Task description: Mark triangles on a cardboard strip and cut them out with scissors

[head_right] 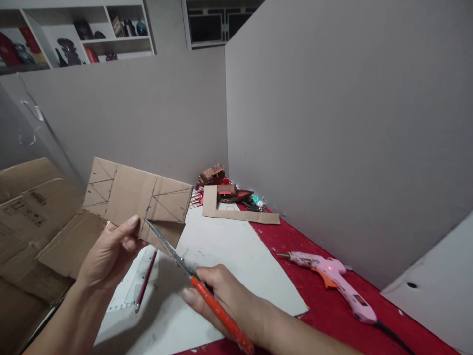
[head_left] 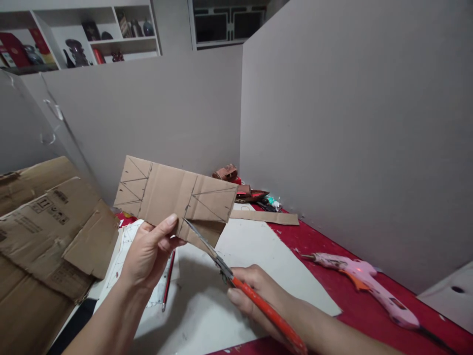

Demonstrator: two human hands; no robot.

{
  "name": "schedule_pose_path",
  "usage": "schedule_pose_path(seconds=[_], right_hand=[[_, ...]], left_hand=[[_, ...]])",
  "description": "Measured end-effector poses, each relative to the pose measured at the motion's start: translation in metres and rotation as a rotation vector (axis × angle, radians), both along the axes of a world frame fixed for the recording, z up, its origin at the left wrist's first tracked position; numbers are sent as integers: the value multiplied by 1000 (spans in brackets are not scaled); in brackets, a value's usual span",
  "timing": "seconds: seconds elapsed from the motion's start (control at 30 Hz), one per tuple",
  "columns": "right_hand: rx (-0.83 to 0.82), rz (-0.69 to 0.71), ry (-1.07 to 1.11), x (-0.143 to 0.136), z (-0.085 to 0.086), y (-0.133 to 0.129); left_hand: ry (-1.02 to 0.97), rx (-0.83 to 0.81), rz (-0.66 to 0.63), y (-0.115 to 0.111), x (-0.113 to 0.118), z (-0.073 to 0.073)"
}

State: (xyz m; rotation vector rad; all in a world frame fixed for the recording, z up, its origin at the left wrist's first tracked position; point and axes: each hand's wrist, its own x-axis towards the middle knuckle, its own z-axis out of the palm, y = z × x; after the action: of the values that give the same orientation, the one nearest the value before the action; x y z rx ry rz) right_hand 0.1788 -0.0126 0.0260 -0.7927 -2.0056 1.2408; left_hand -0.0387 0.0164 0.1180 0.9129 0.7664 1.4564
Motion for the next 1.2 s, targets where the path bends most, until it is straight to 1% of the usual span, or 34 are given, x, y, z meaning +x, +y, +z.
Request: schedule_pose_path(seconds=[0.2,0.37,0.57,0.67,0.83,1.0,1.2], right_hand=[[25,-3,0,0,-1,0],[81,-21,23,-1,-6,3],[121,-53,15,-1,-12,2],[141,-61,29,-1,-13,2],[65,-63,46,-2,-10,3],[154,-159,-25,-2,-8,4],[193,-247,-156,-1,7,-1]], left_hand=[[-3,-23,-10,-3,1,0],[-17,-39,-32,-6,2,2],[-70,-85,10,-12,5,4],[-102,-100,-8,-15,6,5],[-187,-176,-52,-16,6,5],[-258,-269,44,-17,10,6],[-295,-295,99,-16,15,4]])
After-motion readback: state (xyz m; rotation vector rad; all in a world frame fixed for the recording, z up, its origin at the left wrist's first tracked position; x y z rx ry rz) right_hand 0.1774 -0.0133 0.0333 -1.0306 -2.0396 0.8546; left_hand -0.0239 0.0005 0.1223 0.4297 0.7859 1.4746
